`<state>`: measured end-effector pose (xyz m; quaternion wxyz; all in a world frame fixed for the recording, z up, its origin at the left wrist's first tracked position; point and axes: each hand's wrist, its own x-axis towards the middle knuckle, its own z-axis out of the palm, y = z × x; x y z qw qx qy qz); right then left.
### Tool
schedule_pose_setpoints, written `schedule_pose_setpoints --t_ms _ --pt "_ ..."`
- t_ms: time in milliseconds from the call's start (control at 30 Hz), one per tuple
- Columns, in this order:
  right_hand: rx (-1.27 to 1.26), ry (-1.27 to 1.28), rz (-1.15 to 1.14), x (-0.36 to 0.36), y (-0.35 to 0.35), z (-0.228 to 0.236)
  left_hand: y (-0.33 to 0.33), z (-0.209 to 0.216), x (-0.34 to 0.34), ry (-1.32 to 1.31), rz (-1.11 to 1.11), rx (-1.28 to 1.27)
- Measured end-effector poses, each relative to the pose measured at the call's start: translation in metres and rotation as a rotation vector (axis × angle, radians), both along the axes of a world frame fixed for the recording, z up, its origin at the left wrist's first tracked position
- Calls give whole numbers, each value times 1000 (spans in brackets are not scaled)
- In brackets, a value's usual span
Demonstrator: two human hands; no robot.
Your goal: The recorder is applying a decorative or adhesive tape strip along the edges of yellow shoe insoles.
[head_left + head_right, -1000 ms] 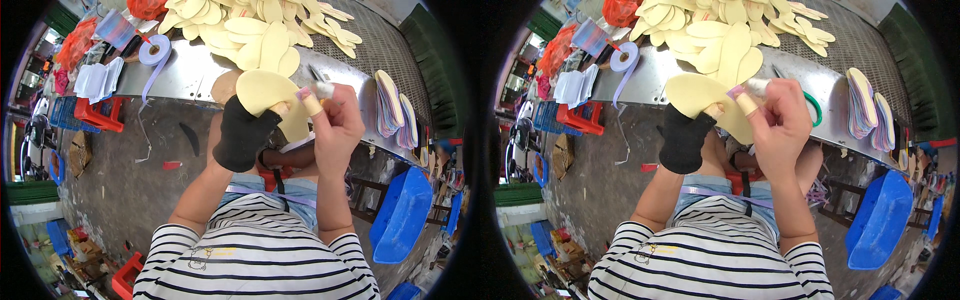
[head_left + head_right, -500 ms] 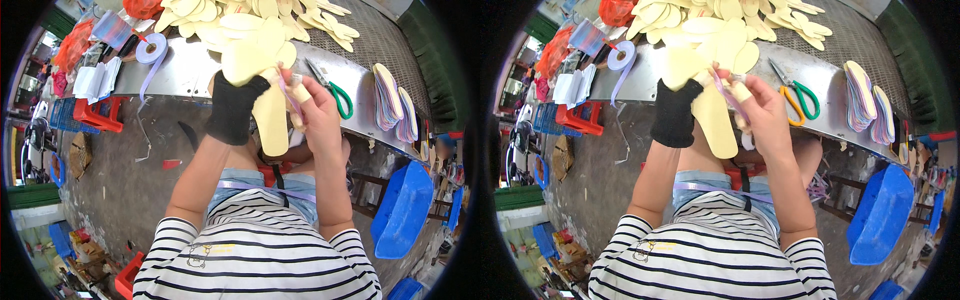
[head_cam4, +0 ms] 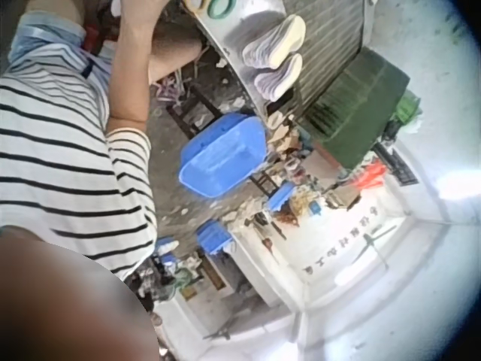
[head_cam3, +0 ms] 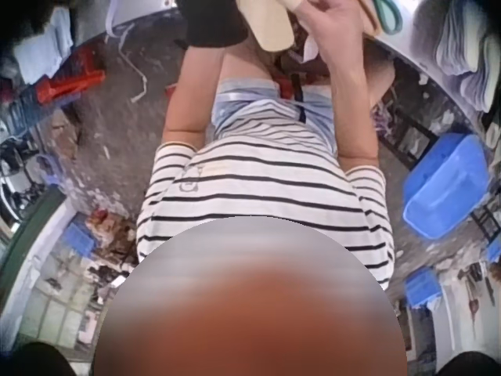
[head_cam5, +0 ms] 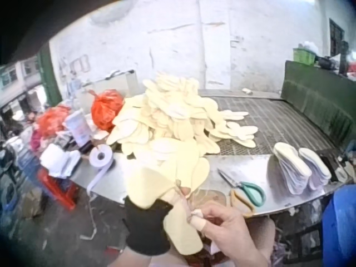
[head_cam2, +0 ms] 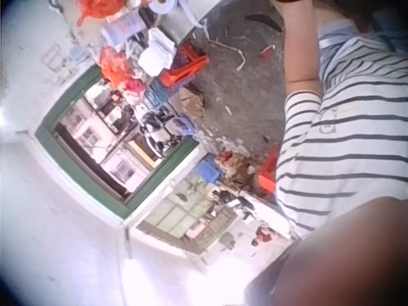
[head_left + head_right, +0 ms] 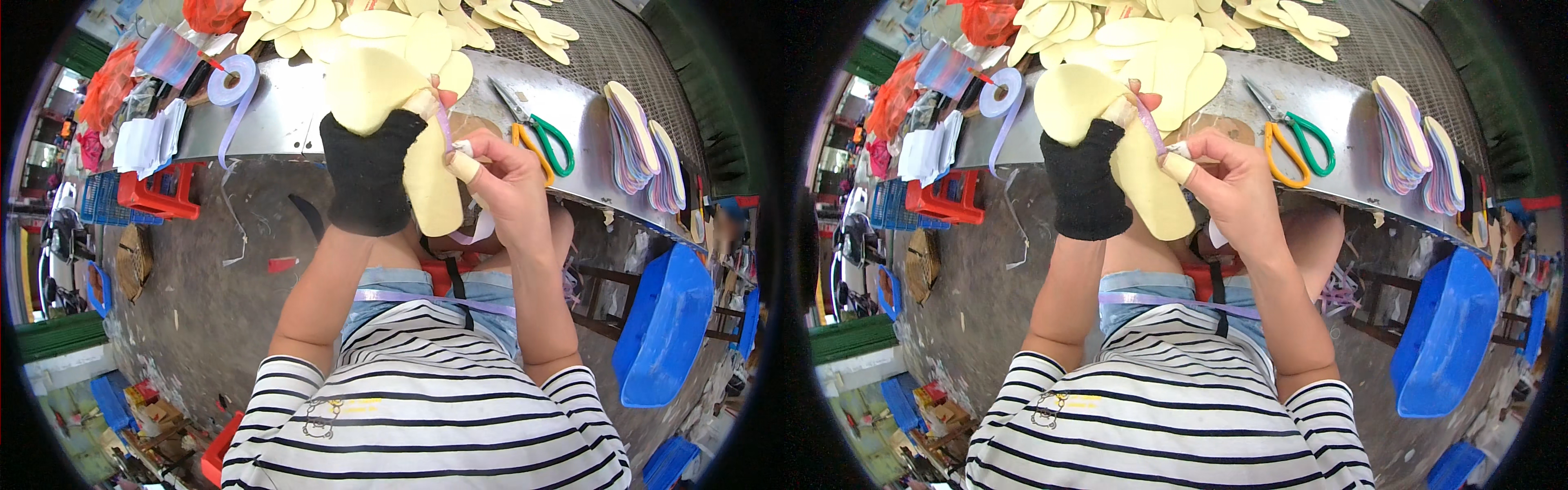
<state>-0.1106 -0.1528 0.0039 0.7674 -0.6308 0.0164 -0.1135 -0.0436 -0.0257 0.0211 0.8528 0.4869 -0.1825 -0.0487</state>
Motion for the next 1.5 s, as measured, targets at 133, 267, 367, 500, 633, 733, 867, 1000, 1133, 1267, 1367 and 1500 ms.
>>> schedule_pose_setpoints --t_ms 133,267,367,500,633,733,867,1000,1133,1267,1367,1500 --pt "-17 -29 -38 9 3 -13 -1 -8 17 -16 -121 99" --pt "-128 -86 -40 18 8 -22 -5 -49 -7 1 -3 154" --pt "59 121 69 7 3 -14 5 -45 4 118 -66 17" --pt "150 130 -27 -5 7 -25 4 -34 9 75 91 41" --pt "156 119 -37 -9 14 -27 4 -36 9 28 179 18" --pt "169 171 -4 -11 8 -25 3 -32 4 93 176 -17" --pt "167 61 113 -7 -5 -24 1 -23 3 207 57 -94" --pt "158 51 75 -12 -2 -23 0 -23 2 170 62 -98" --pt "185 51 36 -19 -1 -11 -5 -20 1 108 137 -108" --pt "195 65 48 -20 -5 -12 -8 -16 -3 102 169 -98" --pt "157 53 41 -20 -6 -13 -7 -14 -2 41 178 -55" --pt "68 139 43 -18 -15 -1 -4 -17 -1 26 156 -23"
